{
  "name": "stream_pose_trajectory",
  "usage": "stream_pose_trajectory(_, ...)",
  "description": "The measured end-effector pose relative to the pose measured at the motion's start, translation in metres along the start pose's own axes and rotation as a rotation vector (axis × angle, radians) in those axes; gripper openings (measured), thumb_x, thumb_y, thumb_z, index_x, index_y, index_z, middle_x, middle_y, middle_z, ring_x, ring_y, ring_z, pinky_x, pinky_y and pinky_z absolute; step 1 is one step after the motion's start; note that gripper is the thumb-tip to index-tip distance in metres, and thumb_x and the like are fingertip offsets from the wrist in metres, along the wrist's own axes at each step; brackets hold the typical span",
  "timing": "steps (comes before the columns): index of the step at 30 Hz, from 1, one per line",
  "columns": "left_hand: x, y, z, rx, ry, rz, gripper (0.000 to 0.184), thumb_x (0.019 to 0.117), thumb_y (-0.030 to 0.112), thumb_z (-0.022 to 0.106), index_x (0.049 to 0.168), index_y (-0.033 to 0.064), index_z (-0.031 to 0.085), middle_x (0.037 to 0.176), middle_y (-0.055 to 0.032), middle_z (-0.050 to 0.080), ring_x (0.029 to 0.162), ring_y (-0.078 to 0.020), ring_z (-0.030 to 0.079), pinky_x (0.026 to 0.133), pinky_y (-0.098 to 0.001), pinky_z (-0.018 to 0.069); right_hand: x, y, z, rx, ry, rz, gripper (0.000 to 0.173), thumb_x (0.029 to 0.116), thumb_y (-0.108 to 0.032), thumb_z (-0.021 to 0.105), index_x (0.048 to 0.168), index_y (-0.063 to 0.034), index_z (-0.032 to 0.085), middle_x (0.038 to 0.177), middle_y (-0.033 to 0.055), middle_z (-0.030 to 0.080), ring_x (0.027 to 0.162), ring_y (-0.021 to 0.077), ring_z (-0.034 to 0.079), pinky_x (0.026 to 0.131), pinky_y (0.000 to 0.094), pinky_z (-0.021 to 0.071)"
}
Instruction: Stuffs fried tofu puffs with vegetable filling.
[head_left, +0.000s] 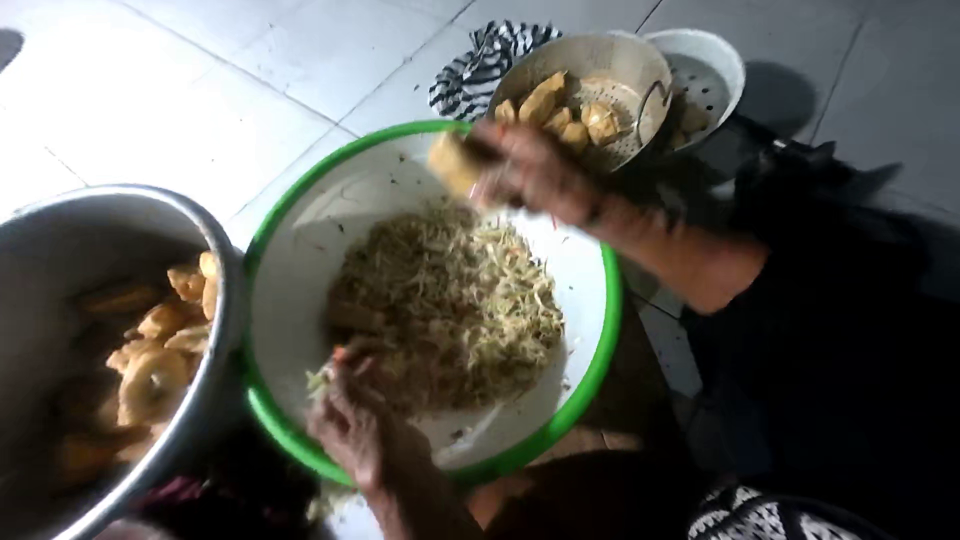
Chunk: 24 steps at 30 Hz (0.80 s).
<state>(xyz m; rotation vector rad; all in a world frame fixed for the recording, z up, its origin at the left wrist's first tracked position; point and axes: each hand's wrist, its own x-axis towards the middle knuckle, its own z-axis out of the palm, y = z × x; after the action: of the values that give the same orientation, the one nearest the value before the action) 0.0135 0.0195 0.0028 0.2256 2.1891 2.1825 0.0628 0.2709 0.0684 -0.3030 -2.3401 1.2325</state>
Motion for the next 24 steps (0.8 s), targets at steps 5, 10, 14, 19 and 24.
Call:
stream_pose_trajectory(5,0.005,-0.006,-0.008,-0.007,0.07,0.045,0.03,0.1061,0.009,0.03,0.125,-0.005,0.048,0.104,0.0015,0.06,0.091,-0.0013,0.062,0.081,-0.0201,0.0526,0.025,0.004,-0.044,-0.829,0.084,0.194,0.05,0.0995,-0.018,0.053,0.145,0.0033,0.047,0.138,0.0322,0.053,0.127,0.0502,0.053,0.097,0.0676,0.0408)
stream_pose_trajectory(10,0.008,-0.009,-0.013,-0.27,0.155,0.157,0.038,0.1093,0.015,0.016,0.115,0.0037,0.052,0.097,0.0007,0.068,0.088,-0.0145,0.071,0.082,-0.0332,0.0606,0.022,0.001,0.022,-0.614,-0.318,-0.224,0.03,0.0937,-0.007,0.066,0.122,0.0029,0.067,0.122,0.0253,0.063,0.112,0.0393,0.064,0.094,0.0509,0.0538)
stream_pose_trajectory(14,0.007,-0.005,-0.014,-0.332,0.325,0.163,0.045,0.1099,0.02,0.007,0.117,0.0078,0.05,0.098,-0.0016,0.066,0.088,-0.0183,0.07,0.079,-0.0371,0.0595,0.032,-0.001,0.11,-0.372,-0.712,-0.436,0.027,0.0923,-0.004,0.067,0.118,0.0017,0.068,0.117,0.0199,0.065,0.114,0.0339,0.064,0.099,0.0463,0.0509)
stream_pose_trajectory(19,0.009,-0.005,-0.014,-0.356,0.341,0.178,0.05,0.1088,0.023,0.002,0.111,0.0127,0.051,0.096,0.002,0.066,0.089,-0.017,0.07,0.076,-0.0365,0.0592,0.014,-0.023,0.165,-0.332,-0.977,-0.332,0.045,0.0982,-0.008,0.064,0.142,0.0003,0.057,0.145,0.0263,0.052,0.138,0.0422,0.046,0.116,0.0525,0.0354)
stream_pose_trajectory(24,0.007,0.003,-0.007,-0.336,0.375,0.119,0.049,0.1093,0.022,0.005,0.11,0.0138,0.053,0.096,0.0022,0.066,0.09,-0.0175,0.07,0.076,-0.0373,0.0593,0.0,-0.008,0.172,-0.333,-0.878,-0.426,0.026,0.1035,-0.007,0.054,0.122,0.0037,0.068,0.126,0.0229,0.066,0.122,0.039,0.06,0.105,0.0503,0.0431)
